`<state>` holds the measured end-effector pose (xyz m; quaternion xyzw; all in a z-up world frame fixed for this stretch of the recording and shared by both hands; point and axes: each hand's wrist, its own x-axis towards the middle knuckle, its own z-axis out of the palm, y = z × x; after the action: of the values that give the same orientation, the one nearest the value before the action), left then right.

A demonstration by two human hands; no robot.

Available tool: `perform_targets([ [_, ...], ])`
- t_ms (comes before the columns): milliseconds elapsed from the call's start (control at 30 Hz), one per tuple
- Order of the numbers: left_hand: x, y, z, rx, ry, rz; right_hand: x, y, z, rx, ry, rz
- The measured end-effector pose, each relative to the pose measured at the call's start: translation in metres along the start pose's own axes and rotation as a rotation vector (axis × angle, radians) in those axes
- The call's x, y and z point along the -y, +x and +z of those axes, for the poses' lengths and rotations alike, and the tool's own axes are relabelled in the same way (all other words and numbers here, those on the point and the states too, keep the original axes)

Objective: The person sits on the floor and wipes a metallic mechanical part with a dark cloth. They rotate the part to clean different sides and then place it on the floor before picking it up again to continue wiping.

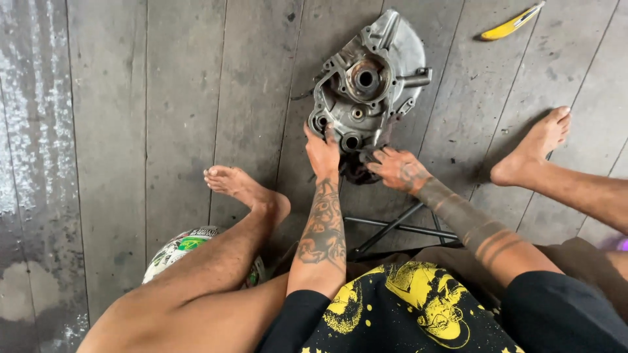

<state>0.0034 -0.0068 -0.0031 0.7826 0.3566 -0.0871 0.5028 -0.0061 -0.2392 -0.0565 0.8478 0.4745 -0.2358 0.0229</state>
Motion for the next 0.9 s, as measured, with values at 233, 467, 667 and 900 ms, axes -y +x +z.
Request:
perform_targets([
  [233, 0.033, 0.028, 0.013, 0.014, 0.015, -0.033, -0.149, -0.109, -0.022, -0.066, -0.003, 0.777],
  [467, 0.022, 0.014, 0.003, 0.018, 0.034, -0.003, -0.110, -0.047, -0.043, -0.433, 0.052, 0.758],
  [667, 0.049, 0.036, 0.015, 0.006, 0.004, 0.009, -0.055, 0.025, -0.061, -0.252, 0.139, 0.161],
  [900, 0.026, 0.031, 0.019, 0.017, -0.004, -0.004, -0.127, 0.001, -0.007, -0.499, 0.215, 0.711],
])
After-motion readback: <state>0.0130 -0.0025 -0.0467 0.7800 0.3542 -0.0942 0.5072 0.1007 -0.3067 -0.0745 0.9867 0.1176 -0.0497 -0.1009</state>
